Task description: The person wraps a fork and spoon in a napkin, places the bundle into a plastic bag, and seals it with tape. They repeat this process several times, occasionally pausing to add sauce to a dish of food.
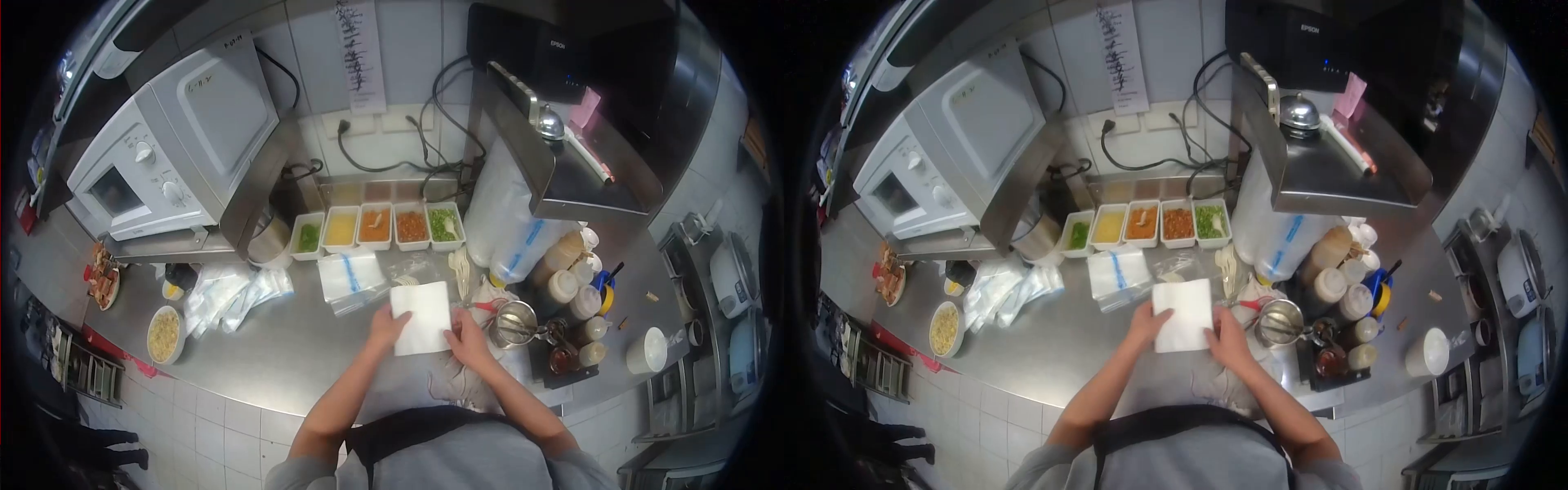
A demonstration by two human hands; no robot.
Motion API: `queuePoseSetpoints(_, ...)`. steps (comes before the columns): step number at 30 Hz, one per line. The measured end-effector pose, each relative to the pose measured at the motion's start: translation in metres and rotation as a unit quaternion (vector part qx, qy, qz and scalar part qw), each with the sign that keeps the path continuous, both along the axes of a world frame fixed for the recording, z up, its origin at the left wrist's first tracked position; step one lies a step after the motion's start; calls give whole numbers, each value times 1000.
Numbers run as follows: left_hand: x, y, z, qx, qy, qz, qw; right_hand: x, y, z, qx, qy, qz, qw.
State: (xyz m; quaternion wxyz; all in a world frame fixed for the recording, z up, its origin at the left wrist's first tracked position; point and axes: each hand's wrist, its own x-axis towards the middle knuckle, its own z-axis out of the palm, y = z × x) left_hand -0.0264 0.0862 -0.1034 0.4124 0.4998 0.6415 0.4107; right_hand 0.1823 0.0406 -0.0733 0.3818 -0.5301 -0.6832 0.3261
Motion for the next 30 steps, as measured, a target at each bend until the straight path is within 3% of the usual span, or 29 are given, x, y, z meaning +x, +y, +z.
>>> queuePoseSetpoints(1,-21,-17,18,-28,-67,-34,997,-1,-4,17,25,11,-9,1000)
queuePoseSetpoints(3,-53,-43,44,-7,-123,15,992,5,7,6,65,-46,4,997)
queuePoseSetpoints(5,-101,-58,35,10,-97,82,992,5,14,5,104,-101,18,989)
queuePoseSetpoints(7,-146,-75,33,14,-91,112,989,-5,21,13,143,-237,4,961)
queuePoseSetpoints(8,-169,-80,18,13,-89,113,990,-10,24,14,142,-235,5,962)
queuePoseSetpoints(10,-200,-85,-12,137,91,196,967,-18,31,11,149,-312,-28,938)
queuePoseSetpoints(11,-196,-89,-5,137,92,196,967,-21,33,7,150,-311,-28,938)
queuePoseSetpoints(13,-173,-99,23,138,300,248,911,-25,37,1,135,-264,-86,951)
queuePoseSetpoints(20,-81,-81,47,256,223,104,935,-9,32,-7,139,-339,-71,928)
queuePoseSetpoints(22,-54,-76,49,254,207,79,941,-18,27,10,135,-282,-69,947)
queuePoseSetpoints(26,-13,-77,66,218,146,5,965,-25,33,4,148,-289,-103,940)
queuePoseSetpoints(30,-1,-81,44,235,171,-49,956,-18,36,-3,156,-295,-90,938)
